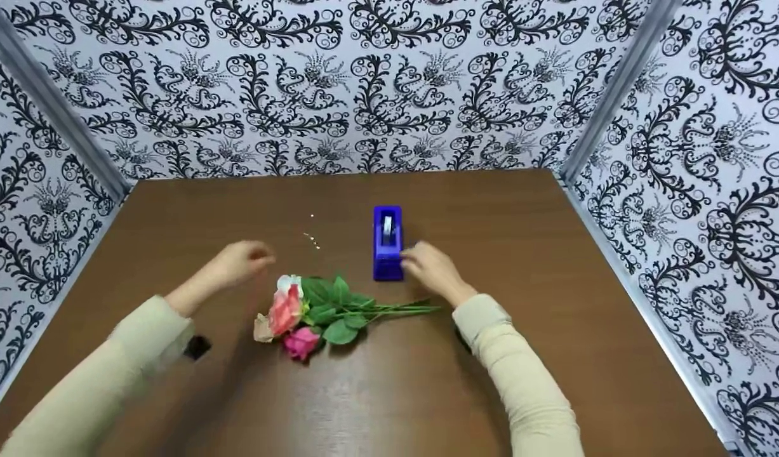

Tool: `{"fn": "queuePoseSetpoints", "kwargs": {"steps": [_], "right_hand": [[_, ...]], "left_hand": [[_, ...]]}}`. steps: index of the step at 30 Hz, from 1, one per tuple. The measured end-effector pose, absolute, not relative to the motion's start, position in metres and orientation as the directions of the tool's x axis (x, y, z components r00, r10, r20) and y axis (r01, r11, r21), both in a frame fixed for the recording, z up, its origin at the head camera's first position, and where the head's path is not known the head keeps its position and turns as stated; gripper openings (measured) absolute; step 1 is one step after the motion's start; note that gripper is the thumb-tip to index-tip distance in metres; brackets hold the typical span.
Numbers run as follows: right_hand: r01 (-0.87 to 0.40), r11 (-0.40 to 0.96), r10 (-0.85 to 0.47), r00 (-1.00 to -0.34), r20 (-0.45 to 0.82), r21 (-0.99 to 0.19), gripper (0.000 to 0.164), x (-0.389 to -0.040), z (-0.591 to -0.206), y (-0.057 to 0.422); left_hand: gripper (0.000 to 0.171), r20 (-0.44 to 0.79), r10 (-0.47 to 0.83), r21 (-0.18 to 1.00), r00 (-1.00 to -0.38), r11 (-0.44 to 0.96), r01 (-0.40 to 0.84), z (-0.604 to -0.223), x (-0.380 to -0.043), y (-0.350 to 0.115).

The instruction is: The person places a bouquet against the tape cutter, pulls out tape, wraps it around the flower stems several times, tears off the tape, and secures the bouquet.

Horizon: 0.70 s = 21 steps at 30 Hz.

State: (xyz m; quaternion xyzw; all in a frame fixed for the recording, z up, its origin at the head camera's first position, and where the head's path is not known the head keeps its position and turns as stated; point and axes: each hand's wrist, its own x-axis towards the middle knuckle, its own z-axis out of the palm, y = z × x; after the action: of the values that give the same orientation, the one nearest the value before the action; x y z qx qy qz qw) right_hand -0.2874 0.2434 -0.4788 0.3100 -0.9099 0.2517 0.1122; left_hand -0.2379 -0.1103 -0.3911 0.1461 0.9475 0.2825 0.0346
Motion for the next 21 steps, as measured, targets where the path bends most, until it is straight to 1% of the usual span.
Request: {"fn": "queuePoseSetpoints", "kwargs": {"steps": [1,2,3,4,5,6,7,8,10,11,12,13,15,17,19,20,21], "right_hand": [[-0.529,0.684,-0.424,-0.848,0.316,-0.502,0.023,-0.290,-0.478,0.244],[-0.434,0.654,-0.356,-0.899,0.254,-0.619,0.025,-0.292,-0.477,0.244],[-0.335,0.608,-0.300,-0.936,0.182,-0.720,0.029,-0.295,-0.477,0.243],[-0.271,0.544,-0.275,-0.952,0.136,-0.794,0.035,-0.300,-0.482,0.243],[-0.230,0.465,-0.286,-0.953,0.101,-0.855,0.040,-0.318,-0.507,0.251],[-0.203,0.376,-0.321,-0.944,0.078,-0.904,0.045,-0.342,-0.541,0.262],[-0.167,0.324,-0.350,-0.936,0.046,-0.931,0.051,-0.345,-0.547,0.260],[-0.166,0.287,-0.388,-0.921,0.044,-0.943,0.055,-0.348,-0.552,0.258],[-0.175,0.276,-0.417,-0.908,0.047,-0.945,0.057,-0.349,-0.558,0.253],[-0.179,0.306,-0.412,-0.910,0.039,-0.935,0.053,-0.346,-0.555,0.249],[-0.176,0.363,-0.382,-0.924,0.027,-0.915,0.049,-0.329,-0.533,0.238],[-0.164,0.433,-0.338,-0.941,0.010,-0.886,0.044,-0.307,-0.502,0.223],[-0.153,0.498,-0.279,-0.960,0.009,-0.854,0.036,-0.307,-0.501,0.221],[-0.185,0.517,-0.284,-0.958,0.037,-0.836,0.032,-0.312,-0.509,0.224],[-0.230,0.426,-0.343,-0.936,0.079,-0.875,0.031,-0.335,-0.540,0.239],[-0.232,0.375,-0.370,-0.925,0.084,-0.898,0.030,-0.345,-0.553,0.245],[-0.204,0.353,-0.370,-0.927,0.064,-0.913,0.029,-0.350,-0.558,0.247]], "left_hand": [[0.024,0.037,0.294,0.558,-0.955,0.787,0.264,-0.388,-0.242,-0.097],[0.024,0.049,0.292,0.570,-0.955,0.777,0.267,-0.385,-0.246,-0.084],[0.026,0.051,0.292,0.583,-0.955,0.767,0.266,-0.383,-0.249,-0.072],[0.026,0.052,0.288,0.590,-0.956,0.764,0.262,-0.382,-0.252,-0.059],[0.027,0.051,0.291,0.595,-0.955,0.760,0.263,-0.382,-0.254,-0.048],[0.029,0.042,0.294,0.599,-0.955,0.758,0.259,-0.382,-0.255,-0.037],[0.029,0.026,0.300,0.602,-0.953,0.757,0.255,-0.383,-0.256,-0.029],[0.030,0.009,0.307,0.599,-0.952,0.761,0.250,-0.384,-0.257,-0.021],[0.030,-0.014,0.314,0.585,-0.949,0.773,0.247,-0.386,-0.258,-0.011],[0.030,-0.025,0.319,0.583,-0.947,0.774,0.246,-0.388,-0.259,-0.007],[0.030,-0.032,0.321,0.580,-0.946,0.777,0.244,-0.389,-0.261,-0.004],[0.030,-0.038,0.323,0.579,-0.946,0.779,0.243,-0.391,-0.263,-0.002],[0.029,-0.054,0.310,0.577,-0.949,0.786,0.224,-0.394,-0.268,0.002],[0.029,-0.078,0.282,0.581,-0.956,0.792,0.187,-0.397,-0.273,0.007],[0.027,-0.106,0.225,0.590,-0.969,0.798,0.121,-0.402,-0.278,0.015],[0.026,-0.113,0.186,0.596,-0.976,0.799,0.084,-0.405,-0.280,0.019],[0.025,-0.117,0.142,0.600,-0.983,0.799,0.044,-0.409,-0.281,0.024]]}}
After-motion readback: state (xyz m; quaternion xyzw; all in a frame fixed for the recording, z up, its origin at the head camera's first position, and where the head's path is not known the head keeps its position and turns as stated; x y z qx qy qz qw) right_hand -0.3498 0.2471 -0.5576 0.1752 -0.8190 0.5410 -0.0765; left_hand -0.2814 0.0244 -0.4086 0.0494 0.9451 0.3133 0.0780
